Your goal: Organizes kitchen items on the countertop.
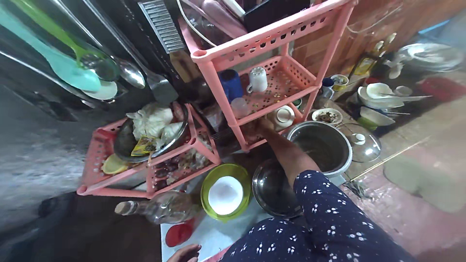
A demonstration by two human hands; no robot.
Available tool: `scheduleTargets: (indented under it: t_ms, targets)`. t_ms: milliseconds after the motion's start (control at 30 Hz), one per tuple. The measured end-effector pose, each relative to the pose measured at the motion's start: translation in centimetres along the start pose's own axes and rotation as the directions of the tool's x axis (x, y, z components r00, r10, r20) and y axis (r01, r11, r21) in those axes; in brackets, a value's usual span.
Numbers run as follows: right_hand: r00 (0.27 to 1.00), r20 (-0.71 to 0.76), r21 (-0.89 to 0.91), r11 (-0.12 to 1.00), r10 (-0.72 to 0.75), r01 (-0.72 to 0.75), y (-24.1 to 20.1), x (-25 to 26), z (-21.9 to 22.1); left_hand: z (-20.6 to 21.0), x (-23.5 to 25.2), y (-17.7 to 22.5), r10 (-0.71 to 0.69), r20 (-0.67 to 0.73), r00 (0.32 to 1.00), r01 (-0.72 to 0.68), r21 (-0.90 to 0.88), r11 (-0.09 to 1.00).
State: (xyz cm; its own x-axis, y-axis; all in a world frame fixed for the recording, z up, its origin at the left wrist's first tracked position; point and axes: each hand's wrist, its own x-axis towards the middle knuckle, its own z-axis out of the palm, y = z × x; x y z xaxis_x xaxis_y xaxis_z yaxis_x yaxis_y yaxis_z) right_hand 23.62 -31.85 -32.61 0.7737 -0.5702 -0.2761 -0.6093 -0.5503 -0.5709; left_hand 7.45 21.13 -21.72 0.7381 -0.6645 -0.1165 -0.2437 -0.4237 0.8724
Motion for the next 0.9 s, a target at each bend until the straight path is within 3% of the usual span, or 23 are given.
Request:
scheduleTargets:
  t_ms: [133, 200, 267, 433, 533, 700, 800, 900]
  targets:
    - [0.985, -0.169, 0.328, 0.939, -0.047, 0.101, 2.4, 0.0, -2.1, -1.2, 3.1, 0.0, 0.115, 0.094, 0.989, -0.127, 0.131, 0.983]
    - [0.970, -0.241, 0.598, 0.781, -0.039, 0.180, 3.8, -1.7, -3.2, -1.7, 5.1, 0.0, 0.207, 0.135, 0.969, -0.227, 0.160, 0.961]
    - [0.987, -0.163, 0.788, 0.600, -0.017, 0.140, 4.8, -6.3, -5.7, -1.8, 7.4, 0.4, 0.286, 0.179, 0.941, -0.315, 0.164, 0.935]
    - [0.995, -0.055, 0.926, 0.376, 0.083, 0.019, 10.3, -19.5, -8.6, 0.0, 13.9, 0.8, 0.531, 0.267, 0.804, -0.557, 0.024, 0.830]
    - [0.986, -0.066, 0.971, 0.239, 0.154, 0.028, 15.1, -26.1, -7.9, 2.5, 16.7, 1.9, 0.579, 0.349, 0.737, -0.603, -0.047, 0.797]
    - [0.944, -0.139, 0.990, 0.016, 0.299, 0.141, 21.9, -37.2, -6.2, 8.5, 20.0, 5.1, 0.582, 0.465, 0.667, -0.611, -0.106, 0.785]
    - [0.890, -0.195, 0.977, 0.000, 0.413, 0.214, 25.7, -42.7, -6.5, 12.6, 22.0, 8.2, 0.441, 0.520, 0.731, -0.474, -0.077, 0.877]
    - [0.854, -0.194, 0.964, -0.065, 0.482, 0.256, 30.6, -46.4, -7.5, 16.8, 24.6, 10.8, 0.224, 0.493, 0.840, -0.223, -0.062, 0.973]
